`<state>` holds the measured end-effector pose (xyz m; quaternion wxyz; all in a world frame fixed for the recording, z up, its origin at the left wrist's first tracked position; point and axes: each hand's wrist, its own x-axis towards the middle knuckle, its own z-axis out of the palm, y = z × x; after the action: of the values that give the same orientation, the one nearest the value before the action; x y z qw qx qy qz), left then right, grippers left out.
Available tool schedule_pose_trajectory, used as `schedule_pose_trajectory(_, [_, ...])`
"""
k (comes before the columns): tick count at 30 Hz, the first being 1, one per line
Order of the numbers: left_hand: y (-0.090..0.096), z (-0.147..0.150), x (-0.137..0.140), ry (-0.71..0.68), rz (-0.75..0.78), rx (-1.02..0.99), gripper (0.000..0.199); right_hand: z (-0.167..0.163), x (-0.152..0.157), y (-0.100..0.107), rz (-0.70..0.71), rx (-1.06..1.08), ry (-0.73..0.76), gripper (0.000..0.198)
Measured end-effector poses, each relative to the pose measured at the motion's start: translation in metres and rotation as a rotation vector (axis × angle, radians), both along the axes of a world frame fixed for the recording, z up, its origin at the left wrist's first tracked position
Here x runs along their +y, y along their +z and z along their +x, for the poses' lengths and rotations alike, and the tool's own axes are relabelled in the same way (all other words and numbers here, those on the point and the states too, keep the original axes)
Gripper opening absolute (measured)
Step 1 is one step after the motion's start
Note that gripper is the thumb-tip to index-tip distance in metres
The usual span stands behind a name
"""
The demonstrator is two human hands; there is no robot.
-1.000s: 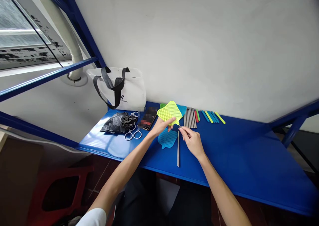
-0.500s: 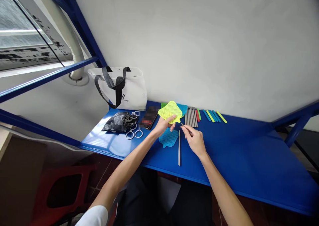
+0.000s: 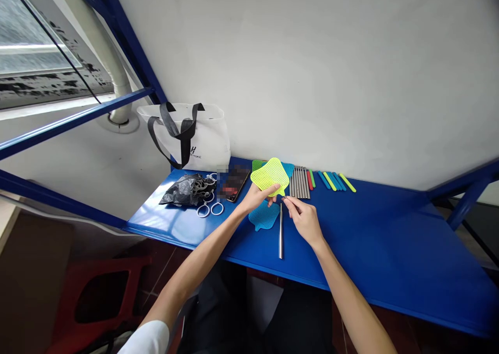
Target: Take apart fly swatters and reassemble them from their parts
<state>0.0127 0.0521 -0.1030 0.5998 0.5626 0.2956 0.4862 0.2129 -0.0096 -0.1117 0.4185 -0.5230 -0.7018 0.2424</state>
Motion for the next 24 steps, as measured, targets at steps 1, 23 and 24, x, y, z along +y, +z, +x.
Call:
schedule_pose_trajectory(1, [0.000, 0.000, 0.000, -0.003, 0.010, 0.004, 0.045, 0.000, 0.000, 0.000, -0.009, 0.001, 0.001, 0.052])
schedule_pose_trajectory(23, [-0.007, -0.034, 0.000, 0.180, -0.111, 0.165, 0.049, 0.005, -0.002, 0.009, -0.150, 0.222, -0.006, 0.049])
schedule_pose_trajectory(24, [-0.011, -0.040, -0.005, 0.092, -0.109, 0.301, 0.049, 0.005, -0.002, 0.011, -0.193, 0.296, 0.001, 0.052])
